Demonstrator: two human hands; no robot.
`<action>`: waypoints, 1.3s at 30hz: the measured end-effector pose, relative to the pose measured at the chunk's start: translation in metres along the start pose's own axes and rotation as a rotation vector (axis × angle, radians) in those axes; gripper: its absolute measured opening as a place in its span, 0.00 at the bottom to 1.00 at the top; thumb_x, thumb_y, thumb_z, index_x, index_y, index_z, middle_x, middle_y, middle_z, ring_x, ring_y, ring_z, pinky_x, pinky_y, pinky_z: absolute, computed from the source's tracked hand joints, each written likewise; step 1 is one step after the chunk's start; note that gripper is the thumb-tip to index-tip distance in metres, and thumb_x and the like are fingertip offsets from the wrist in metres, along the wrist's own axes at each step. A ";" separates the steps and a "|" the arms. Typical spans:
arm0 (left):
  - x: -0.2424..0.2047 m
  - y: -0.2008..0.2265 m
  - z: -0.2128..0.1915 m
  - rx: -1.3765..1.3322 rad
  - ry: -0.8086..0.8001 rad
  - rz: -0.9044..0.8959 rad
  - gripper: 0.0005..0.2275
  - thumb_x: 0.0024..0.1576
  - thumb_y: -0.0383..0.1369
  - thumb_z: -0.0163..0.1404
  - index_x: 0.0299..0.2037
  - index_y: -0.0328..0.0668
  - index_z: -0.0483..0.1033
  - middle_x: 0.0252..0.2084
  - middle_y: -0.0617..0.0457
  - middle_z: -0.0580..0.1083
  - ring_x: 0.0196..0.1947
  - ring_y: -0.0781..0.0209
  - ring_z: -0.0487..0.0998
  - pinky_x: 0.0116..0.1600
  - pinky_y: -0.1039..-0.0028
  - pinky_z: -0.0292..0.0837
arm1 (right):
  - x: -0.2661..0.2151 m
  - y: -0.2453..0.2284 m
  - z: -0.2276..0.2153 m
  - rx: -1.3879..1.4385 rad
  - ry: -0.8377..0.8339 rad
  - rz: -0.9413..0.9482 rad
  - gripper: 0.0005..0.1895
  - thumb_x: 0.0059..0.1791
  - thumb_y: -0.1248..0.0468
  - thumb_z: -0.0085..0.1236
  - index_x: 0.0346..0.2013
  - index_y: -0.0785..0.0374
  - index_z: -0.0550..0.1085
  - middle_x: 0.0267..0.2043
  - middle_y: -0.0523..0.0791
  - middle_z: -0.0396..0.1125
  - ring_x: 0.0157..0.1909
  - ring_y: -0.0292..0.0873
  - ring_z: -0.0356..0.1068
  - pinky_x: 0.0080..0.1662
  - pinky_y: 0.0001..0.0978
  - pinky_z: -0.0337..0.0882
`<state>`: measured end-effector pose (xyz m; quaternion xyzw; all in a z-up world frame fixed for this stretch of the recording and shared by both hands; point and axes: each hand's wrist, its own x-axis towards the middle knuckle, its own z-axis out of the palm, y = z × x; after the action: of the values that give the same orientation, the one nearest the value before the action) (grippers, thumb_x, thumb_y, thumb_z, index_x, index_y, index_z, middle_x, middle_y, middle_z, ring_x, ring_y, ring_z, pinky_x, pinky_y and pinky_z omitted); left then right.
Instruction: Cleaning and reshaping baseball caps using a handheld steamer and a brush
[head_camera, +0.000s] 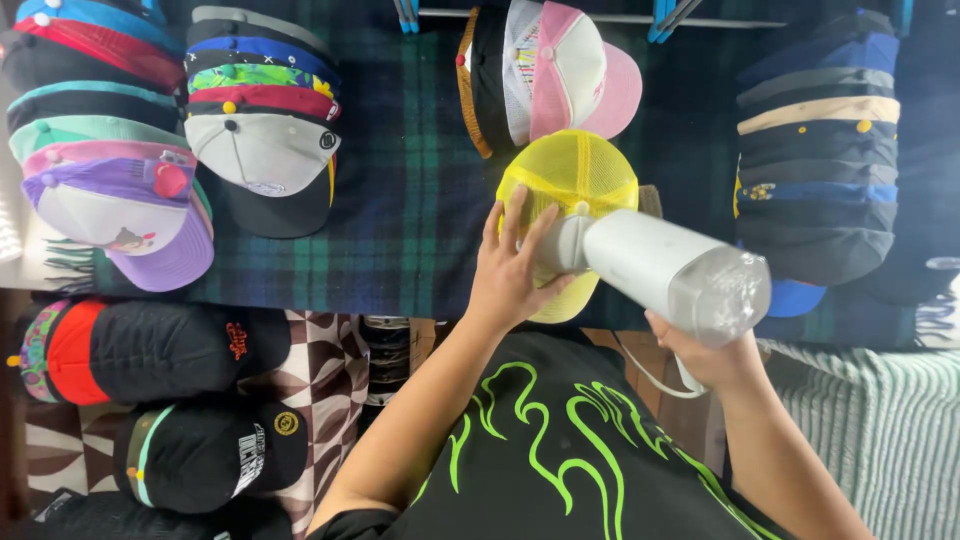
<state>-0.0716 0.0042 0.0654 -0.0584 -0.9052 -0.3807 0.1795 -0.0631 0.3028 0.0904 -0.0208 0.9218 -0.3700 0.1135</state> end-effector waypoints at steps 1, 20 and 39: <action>0.000 -0.002 -0.001 0.011 -0.004 0.022 0.46 0.40 0.45 0.71 0.72 0.59 0.60 0.76 0.37 0.53 0.72 0.25 0.57 0.73 0.41 0.59 | -0.004 -0.020 0.001 -0.082 -0.016 -0.035 0.10 0.38 0.58 0.77 0.26 0.56 0.82 0.27 0.47 0.75 0.36 0.49 0.77 0.35 0.41 0.74; -0.001 -0.033 -0.003 0.151 -0.058 0.123 0.49 0.37 0.46 0.73 0.72 0.67 0.58 0.73 0.42 0.54 0.65 0.26 0.64 0.54 0.46 0.80 | -0.008 -0.088 0.006 -0.063 -0.015 0.131 0.14 0.47 0.56 0.66 0.17 0.56 0.80 0.17 0.40 0.73 0.27 0.39 0.77 0.37 0.35 0.75; 0.001 -0.031 -0.002 0.080 0.086 0.106 0.47 0.33 0.48 0.72 0.69 0.68 0.66 0.72 0.44 0.59 0.65 0.32 0.64 0.58 0.56 0.78 | 0.052 -0.135 -0.049 -0.040 -0.178 0.326 0.13 0.45 0.60 0.69 0.38 0.61 0.75 0.32 0.47 0.72 0.33 0.42 0.76 0.43 0.38 0.77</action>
<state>-0.0799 -0.0185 0.0464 -0.0825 -0.9068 -0.3364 0.2404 -0.1307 0.2318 0.2075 0.0938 0.9064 -0.3251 0.2528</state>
